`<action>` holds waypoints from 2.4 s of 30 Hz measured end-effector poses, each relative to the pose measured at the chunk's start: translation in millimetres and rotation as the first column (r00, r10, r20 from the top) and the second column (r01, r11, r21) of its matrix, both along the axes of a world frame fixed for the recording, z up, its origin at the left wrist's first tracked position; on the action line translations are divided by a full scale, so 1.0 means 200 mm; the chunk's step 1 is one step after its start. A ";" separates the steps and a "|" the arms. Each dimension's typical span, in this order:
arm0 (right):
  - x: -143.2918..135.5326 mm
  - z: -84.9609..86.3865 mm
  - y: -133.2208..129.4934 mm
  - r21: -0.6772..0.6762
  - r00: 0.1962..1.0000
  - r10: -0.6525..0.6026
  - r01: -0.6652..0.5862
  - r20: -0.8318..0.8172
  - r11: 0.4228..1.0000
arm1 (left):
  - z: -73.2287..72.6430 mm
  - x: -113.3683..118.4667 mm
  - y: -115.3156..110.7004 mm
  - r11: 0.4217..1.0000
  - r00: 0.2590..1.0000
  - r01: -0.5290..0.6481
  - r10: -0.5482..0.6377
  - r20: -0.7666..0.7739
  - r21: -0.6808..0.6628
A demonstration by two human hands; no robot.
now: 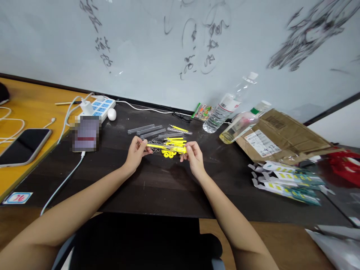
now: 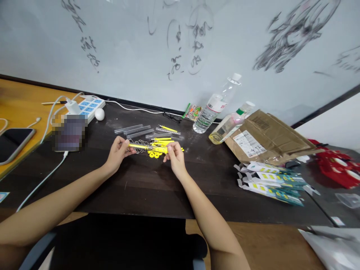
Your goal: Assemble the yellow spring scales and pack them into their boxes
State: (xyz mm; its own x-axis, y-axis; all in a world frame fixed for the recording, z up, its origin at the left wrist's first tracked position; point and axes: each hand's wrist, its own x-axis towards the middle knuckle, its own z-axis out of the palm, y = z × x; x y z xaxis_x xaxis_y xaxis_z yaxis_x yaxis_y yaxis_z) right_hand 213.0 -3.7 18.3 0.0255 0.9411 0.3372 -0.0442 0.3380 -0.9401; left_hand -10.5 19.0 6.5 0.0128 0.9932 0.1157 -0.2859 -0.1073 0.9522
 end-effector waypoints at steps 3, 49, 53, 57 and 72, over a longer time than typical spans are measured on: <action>0.02 0.02 -0.01 0.018 0.998 0.023 -0.024 0.056 1.000 | 0.00 0.00 0.00 1.000 1.000 -0.004 0.004 0.004 0.008; 0.05 0.01 -0.04 0.129 0.978 0.018 -0.045 0.206 0.991 | 0.00 0.00 0.00 0.998 0.999 -0.012 0.014 0.045 -0.054; 0.04 0.00 -0.04 0.131 0.975 0.010 -0.041 0.223 0.991 | -0.01 0.00 0.00 0.998 0.999 -0.015 0.018 0.051 -0.056; 0.05 0.00 -0.05 0.135 0.966 0.027 -0.064 0.256 0.989 | -0.01 0.00 0.01 0.998 0.998 -0.006 0.010 0.059 -0.067; 0.02 0.01 -0.04 0.090 0.993 0.114 -0.117 0.042 0.989 | 0.00 0.00 0.00 0.999 0.998 -0.023 0.024 0.050 -0.026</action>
